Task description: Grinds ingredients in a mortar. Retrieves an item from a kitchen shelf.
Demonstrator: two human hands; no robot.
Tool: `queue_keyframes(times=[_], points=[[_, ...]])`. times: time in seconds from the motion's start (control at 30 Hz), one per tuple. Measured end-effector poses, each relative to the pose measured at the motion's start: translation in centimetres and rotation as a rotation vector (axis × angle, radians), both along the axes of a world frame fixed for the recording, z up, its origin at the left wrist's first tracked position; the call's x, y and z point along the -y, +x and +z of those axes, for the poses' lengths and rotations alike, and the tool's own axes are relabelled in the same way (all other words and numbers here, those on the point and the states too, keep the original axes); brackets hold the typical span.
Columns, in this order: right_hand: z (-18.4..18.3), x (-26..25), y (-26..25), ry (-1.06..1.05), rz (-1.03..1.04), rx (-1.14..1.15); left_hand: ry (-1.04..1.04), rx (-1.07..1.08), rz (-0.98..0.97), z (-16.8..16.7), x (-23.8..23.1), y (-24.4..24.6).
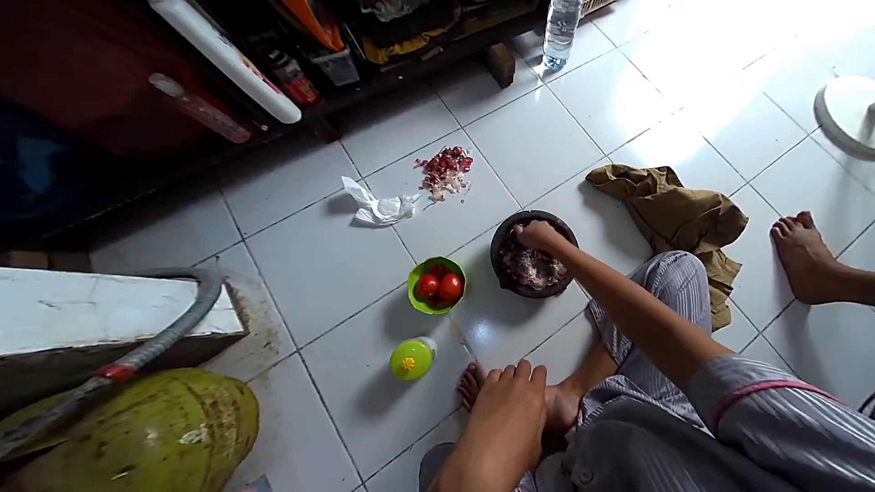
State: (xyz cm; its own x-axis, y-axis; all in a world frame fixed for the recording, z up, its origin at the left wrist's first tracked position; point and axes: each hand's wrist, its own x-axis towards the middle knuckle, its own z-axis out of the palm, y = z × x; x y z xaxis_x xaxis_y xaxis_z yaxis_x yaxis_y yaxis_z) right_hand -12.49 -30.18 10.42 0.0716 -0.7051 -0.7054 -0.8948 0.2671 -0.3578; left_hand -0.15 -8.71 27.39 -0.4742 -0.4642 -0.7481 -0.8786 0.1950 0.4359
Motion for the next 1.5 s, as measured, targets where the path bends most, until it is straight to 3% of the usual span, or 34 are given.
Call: queue_keyframes(times=[0.13, 0.3, 0.47, 0.57, 0.67, 0.8, 0.87, 1.0, 1.07, 1.17, 1.33, 1.5], points=[[-2.3, -4.8, 0.9, -0.172, 0.034, -0.097, 0.073, -0.053, -0.019, -1.0, -0.1, 0.7], [-0.7, -0.2, -1.2, -0.028, 0.004, -0.035, 0.005, 0.018, -0.033, -0.3, 0.2, -0.2], [-2.4, -5.0, -1.5, -0.174, 0.065, -0.099, 0.064, -0.084, -0.009, -1.3, 0.1, 0.9], [-1.6, -1.6, -2.2, -0.099, 0.091, -0.080, 0.086, -0.001, -0.039, -0.7, 0.3, 0.0], [0.2, 2.9, -4.6, 0.061, 0.136, -0.042, -0.003, -0.065, -0.017, -0.6, 0.0, 0.0], [-1.4, -3.3, -7.4, -0.094, 0.223, -0.161, 0.118, -0.105, 0.001, -2.0, -0.7, 1.3], [-2.3, -5.2, -6.4, -0.170, 0.268, -0.178, 0.124, -0.060, -0.006, -1.8, 0.0, 1.0], [-1.8, -1.2, -2.9, -0.112, 0.235, -0.154, -0.004, -0.003, 0.011, -0.2, 1.3, -0.2], [-1.8, -1.6, -3.2, -0.050, 0.180, -0.119, -0.017, -0.017, 0.022, -0.3, 0.9, 0.0], [-1.6, -5.0, -2.8, -0.120, 0.193, -0.145, 0.066, -0.037, 0.028, -1.0, 0.8, 1.0], [-0.8, -1.9, -1.6, -0.088, 0.132, -0.131, 0.030, -0.050, 0.011, -0.2, 1.1, 0.1], [-1.2, -5.1, -2.4, -0.114, 0.139, -0.132, 0.064, -0.069, 0.049, -1.1, 0.6, 1.4]])
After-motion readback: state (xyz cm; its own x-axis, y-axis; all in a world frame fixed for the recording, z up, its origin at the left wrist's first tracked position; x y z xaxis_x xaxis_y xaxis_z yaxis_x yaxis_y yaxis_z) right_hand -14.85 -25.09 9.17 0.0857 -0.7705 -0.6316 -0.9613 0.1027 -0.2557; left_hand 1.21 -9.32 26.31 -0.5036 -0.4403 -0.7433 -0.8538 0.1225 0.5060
